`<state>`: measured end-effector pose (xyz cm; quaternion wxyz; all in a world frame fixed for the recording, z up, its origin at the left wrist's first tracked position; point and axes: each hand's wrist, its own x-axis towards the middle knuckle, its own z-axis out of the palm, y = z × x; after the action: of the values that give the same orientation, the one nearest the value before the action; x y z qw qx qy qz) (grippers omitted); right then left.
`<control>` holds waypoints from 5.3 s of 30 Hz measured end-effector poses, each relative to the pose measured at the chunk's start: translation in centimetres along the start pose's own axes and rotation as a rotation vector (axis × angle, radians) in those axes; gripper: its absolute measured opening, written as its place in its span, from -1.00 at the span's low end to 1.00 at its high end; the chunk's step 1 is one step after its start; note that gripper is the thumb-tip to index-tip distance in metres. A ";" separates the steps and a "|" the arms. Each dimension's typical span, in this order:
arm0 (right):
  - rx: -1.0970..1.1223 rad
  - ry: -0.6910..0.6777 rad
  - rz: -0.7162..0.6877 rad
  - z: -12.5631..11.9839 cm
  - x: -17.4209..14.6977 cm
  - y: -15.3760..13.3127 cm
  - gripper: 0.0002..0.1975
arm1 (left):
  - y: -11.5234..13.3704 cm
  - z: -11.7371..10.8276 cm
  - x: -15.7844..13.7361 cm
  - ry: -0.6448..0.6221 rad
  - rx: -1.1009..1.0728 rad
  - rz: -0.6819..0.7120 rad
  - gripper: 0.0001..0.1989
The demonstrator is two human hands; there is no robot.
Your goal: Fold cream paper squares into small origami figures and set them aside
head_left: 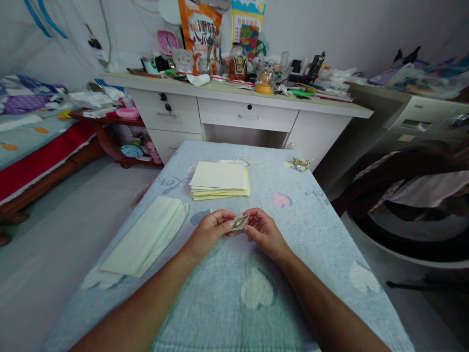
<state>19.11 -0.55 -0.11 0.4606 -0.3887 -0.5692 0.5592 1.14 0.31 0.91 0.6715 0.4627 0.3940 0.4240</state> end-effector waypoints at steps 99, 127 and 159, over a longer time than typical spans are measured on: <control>-0.317 0.109 -0.068 1.4 -0.5 -0.9 -0.93 | -0.5 1.0 -0.6 -0.134 -0.055 -0.046 -0.84; -0.539 0.180 -0.297 1.8 -0.8 -1.7 -0.87 | -0.8 1.5 -0.4 -0.048 -0.248 -0.066 -0.77; -0.490 0.100 -0.255 1.2 -0.8 -1.6 -0.84 | -0.3 1.1 -0.9 -0.055 -0.325 -0.116 -0.73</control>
<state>18.32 -1.72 1.42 0.4468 -0.4411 -0.7084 0.3225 1.94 -0.87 1.04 0.7713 0.3362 0.3276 0.4299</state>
